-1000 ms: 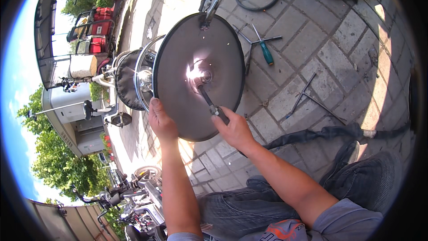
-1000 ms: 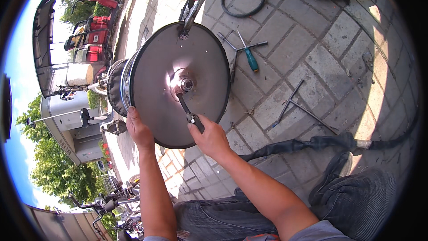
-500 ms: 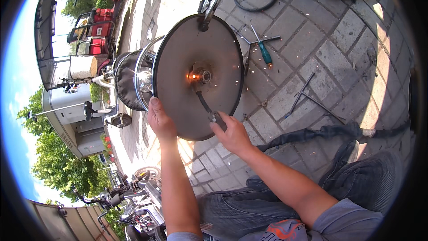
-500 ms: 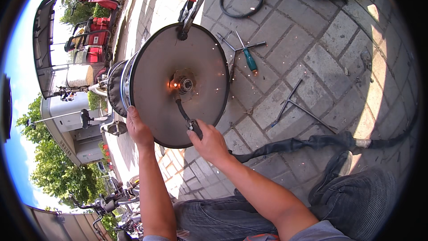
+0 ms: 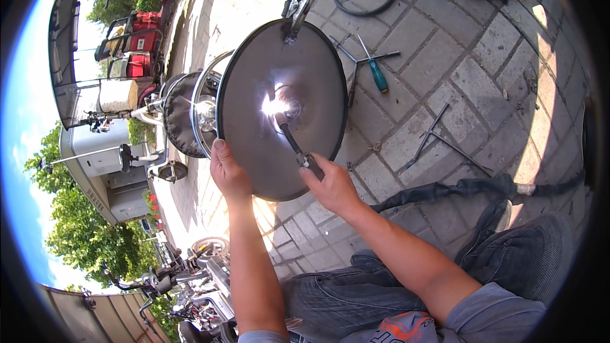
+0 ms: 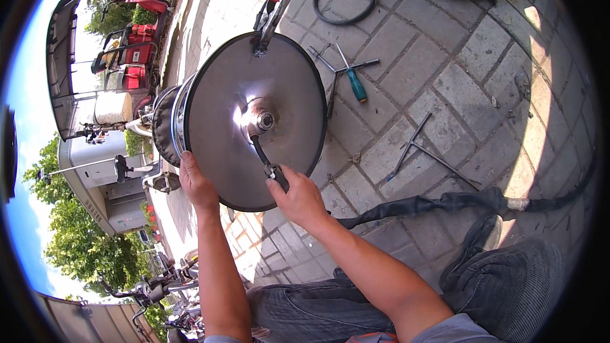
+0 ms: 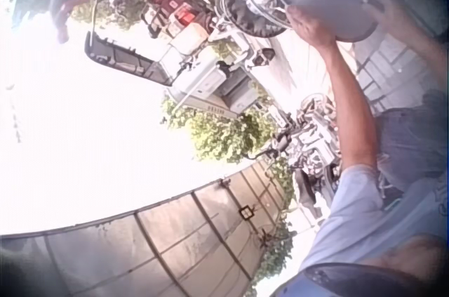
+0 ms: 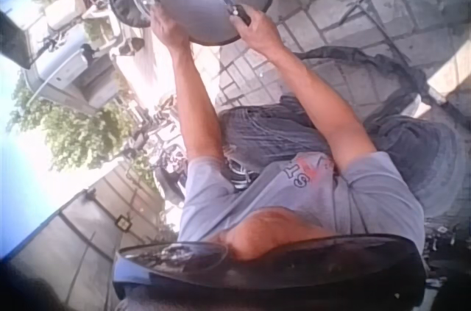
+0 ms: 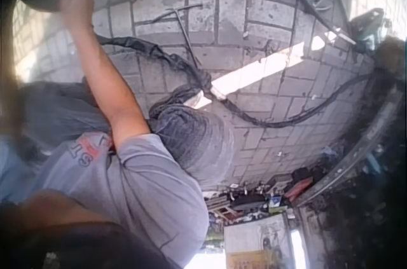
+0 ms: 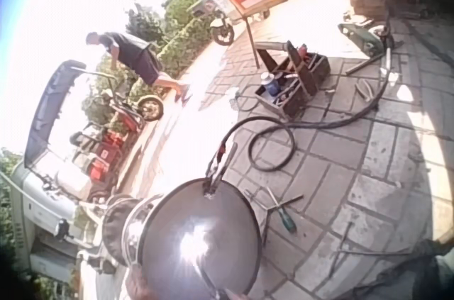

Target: The person uses a welding torch to weld a circular metal part attached to a chrome stand. They repeatedly apply the torch to the center of the metal disc, producing sparks and bright flashes, while holding the part steady with their other hand.

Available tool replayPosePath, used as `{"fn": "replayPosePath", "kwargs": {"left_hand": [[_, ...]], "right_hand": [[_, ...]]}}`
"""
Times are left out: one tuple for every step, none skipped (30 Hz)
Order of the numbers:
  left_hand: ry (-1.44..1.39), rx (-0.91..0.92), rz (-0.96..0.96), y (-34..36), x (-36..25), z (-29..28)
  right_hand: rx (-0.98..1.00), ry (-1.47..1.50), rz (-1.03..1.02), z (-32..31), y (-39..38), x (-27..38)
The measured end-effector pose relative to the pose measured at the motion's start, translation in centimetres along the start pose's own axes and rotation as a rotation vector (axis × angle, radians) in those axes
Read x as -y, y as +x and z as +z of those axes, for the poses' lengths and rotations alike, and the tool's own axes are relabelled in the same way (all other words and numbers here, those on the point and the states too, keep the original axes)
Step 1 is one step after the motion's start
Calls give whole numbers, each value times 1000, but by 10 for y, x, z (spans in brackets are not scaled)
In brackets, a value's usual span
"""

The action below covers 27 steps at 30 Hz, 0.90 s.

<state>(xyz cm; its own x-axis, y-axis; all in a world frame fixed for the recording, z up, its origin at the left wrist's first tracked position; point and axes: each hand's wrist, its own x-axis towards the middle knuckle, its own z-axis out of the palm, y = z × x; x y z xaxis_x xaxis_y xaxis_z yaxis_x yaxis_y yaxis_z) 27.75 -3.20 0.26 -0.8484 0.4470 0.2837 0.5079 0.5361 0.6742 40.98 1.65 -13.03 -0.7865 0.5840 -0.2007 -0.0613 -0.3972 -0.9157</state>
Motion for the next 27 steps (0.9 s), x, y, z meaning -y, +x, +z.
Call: {"fn": "replayPosePath", "kwargs": {"left_hand": [[-16, -5, -3, 0, 0, 0], [-32, -10, -7, 0, 0, 1], [-48, -15, -10, 1, 0, 1], [-40, -13, 6, 1, 1, 1], [-33, -11, 23, 2, 3, 0], [-26, -8, 40, 3, 3, -1], [-24, 5, 25, 3, 3, -2], [-21, 15, 10, 1, 3, -4], [-18, 27, -6, 1, 2, -5], [-20, 13, 1, 1, 1, -4], [-23, -2, 8, 0, -2, -2], [-25, -17, 15, 0, -3, -1], [-27, -8, 16, 1, -3, -3], [-29, 2, 16, 2, -1, -5], [-32, 12, 17, 2, 0, -7], [-18, 11, 20, 2, 0, -8], [-4, 11, 22, 2, 0, -8], [9, 10, 25, 2, 1, -8], [6, 13, 18, 1, 2, -9], [2, 17, 12, 1, 2, -9], [-1, 20, 6, 1, 2, -9], [-2, 13, 7, 1, 1, -9], [-3, 8, 8, 1, 0, -7], [-4, 2, 9, 2, -1, -6], [10, 4, 15, 2, 0, -6], [24, 7, 21, 2, 0, -7], [38, 10, 27, 2, 1, -7]], "right_hand": [[26, 0, 17, -2, 2, 1], [52, -1, 34, -3, 2, 2], [48, -15, 27, -3, 2, 2], [44, -30, 20, -3, 2, 2], [39, -44, 13, -3, 2, 2], [16, -69, -1, -1, -1, 0], [-8, -94, -16, 3, -5, -5], [-29, -118, -30, 6, -10, -8], [0, -104, -32, 7, -15, -10], [-8, -110, -36, 10, -20, -14], [-15, -116, -42, 13, -25, -16], [-23, -123, -47, 15, -27, -17], [-23, -119, -46, 15, -28, -20], [-24, -116, -45, 14, -28, -20], [-25, -113, -45, 14, -27, -19], [-25, -125, -30, 15, -26, -18], [-25, -136, -15, 14, -25, -16], [-25, -148, 1, 14, -24, -14], [-25, -139, -6, 14, -22, -13], [-25, -129, -13, 13, -21, -12], [-26, -120, -21, 13, -19, -12], [-34, -115, -33, 13, -17, -12], [-44, -110, -44, 13, -14, -12], [-53, -106, -56, 13, -12, -12], [-51, -101, -54, 13, -11, -13], [-50, -95, -52, 13, -10, -14], [-49, -89, -49, 13, -9, -14]]}}
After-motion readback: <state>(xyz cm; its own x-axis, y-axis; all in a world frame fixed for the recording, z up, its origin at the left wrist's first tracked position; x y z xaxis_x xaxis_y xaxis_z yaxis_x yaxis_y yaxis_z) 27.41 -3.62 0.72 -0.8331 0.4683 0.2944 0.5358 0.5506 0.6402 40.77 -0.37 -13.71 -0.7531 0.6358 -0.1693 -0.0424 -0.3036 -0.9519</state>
